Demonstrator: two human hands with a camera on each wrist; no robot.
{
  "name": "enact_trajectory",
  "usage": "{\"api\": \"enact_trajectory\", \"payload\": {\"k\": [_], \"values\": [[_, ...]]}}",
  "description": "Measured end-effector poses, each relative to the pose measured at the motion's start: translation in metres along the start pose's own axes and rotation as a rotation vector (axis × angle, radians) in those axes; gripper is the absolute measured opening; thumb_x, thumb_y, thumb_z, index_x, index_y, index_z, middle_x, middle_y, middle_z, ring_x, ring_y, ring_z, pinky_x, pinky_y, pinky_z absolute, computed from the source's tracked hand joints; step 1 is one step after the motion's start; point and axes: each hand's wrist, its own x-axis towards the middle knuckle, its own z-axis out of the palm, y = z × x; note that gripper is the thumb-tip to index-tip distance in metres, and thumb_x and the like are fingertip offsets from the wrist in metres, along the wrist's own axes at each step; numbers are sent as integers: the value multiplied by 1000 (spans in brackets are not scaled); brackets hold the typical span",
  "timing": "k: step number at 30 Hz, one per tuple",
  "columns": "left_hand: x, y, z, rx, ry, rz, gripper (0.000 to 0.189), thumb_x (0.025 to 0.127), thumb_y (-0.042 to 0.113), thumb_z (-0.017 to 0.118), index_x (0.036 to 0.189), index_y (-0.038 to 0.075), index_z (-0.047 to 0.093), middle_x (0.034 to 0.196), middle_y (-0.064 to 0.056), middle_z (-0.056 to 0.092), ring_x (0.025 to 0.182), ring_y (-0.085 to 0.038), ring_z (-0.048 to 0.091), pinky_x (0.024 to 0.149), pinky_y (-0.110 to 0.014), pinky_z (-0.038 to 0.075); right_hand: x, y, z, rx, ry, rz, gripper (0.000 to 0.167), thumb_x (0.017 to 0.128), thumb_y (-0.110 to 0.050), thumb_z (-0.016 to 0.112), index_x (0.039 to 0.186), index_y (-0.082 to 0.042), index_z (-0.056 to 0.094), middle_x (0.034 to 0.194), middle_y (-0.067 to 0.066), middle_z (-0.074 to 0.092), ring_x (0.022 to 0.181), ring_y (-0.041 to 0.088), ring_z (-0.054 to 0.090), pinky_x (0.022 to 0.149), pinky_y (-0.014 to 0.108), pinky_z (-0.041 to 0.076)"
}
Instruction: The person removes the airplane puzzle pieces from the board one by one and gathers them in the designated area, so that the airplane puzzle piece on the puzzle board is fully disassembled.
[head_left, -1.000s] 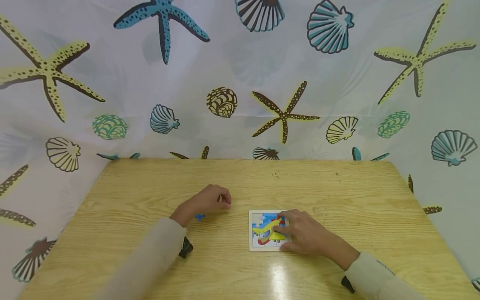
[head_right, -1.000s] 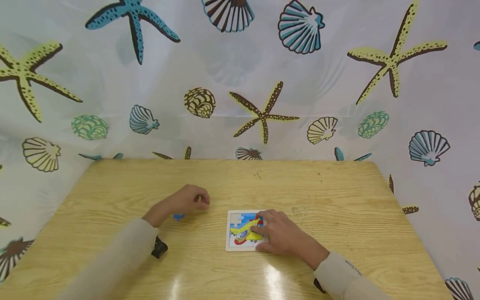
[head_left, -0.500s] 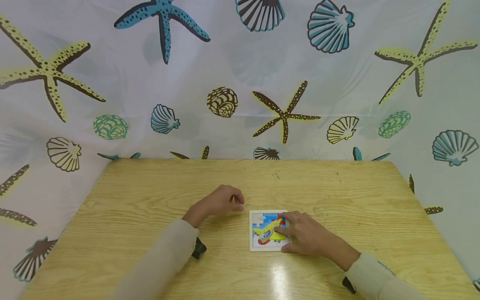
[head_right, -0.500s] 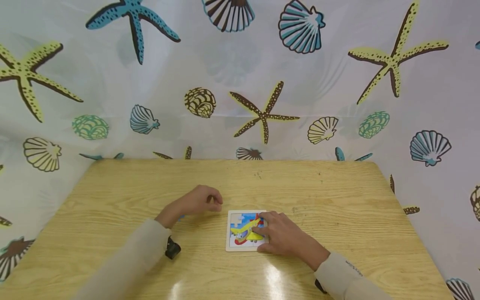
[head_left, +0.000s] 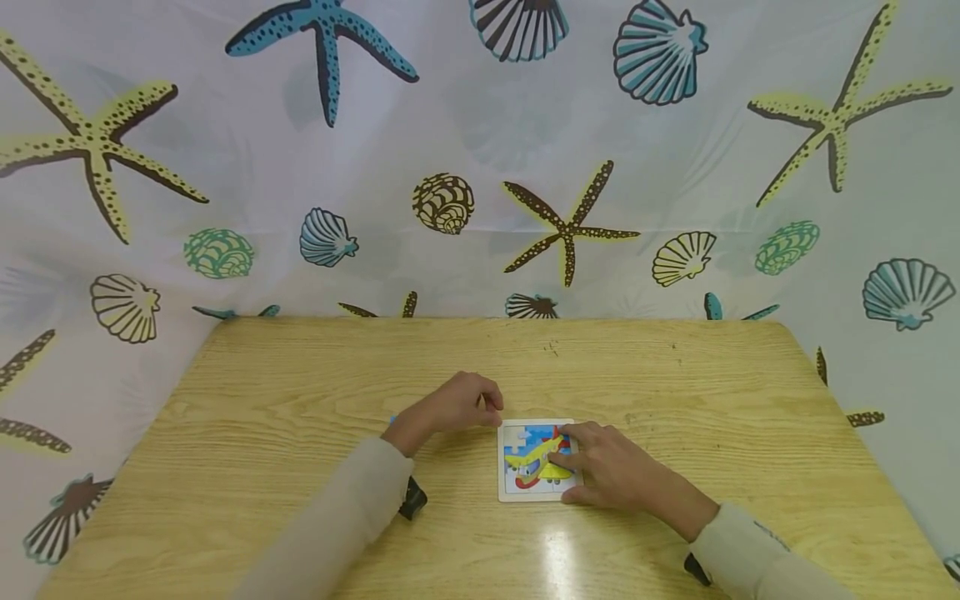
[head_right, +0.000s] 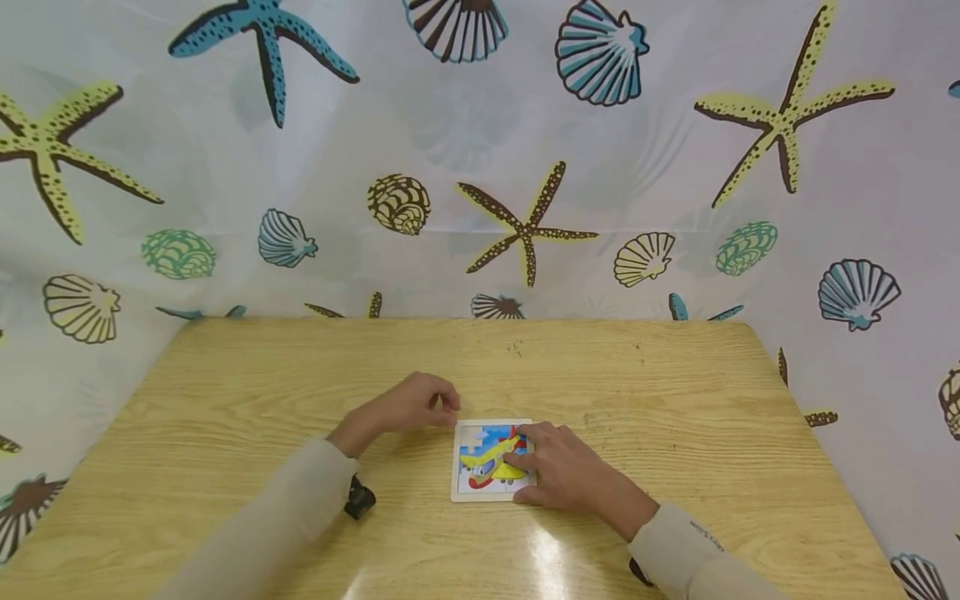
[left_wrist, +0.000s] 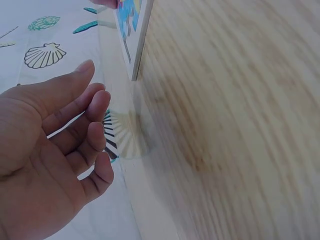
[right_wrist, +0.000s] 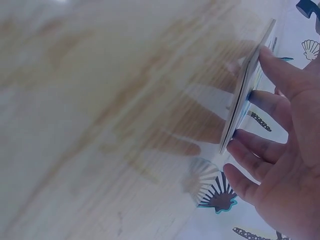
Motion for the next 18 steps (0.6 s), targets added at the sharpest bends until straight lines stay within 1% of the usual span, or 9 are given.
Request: {"api": "enact_trajectory", "payload": {"k": [3,6,13,18], "values": [[2,3,3,-6,-13,-26,14,84,16,72,95,9,68,83,3,61,75,-12,50,69,-25,44,0,1,1,-4,0,0,53,86,-51,61,129,-20,60,138,16,49,126,33,47,98,50,42],[3,6,6,-21,-28,-39,16,84,17,72,97,9,67,85,2,60,79,-13,51,73,-27,45,0,2,2,-5,-4,1,53,86,-51,61,129,-20,60,139,16,49,127,33,47,98,50,42],[6,14,13,-27,-60,-36,20,83,15,73,101,8,66,87,2,61,81,-13,53,78,-30,46,0,2,2,-8,-10,1,53,87,-52,60,130,-21,59,140,15,48,127,33,47,98,50,43],[7,15,20,-14,-88,-17,21,82,15,74,100,8,66,86,3,61,81,-12,53,78,-28,46,1,2,1,-15,-9,-7,53,87,-52,60,130,-21,60,139,16,49,127,34,47,97,50,43]]}}
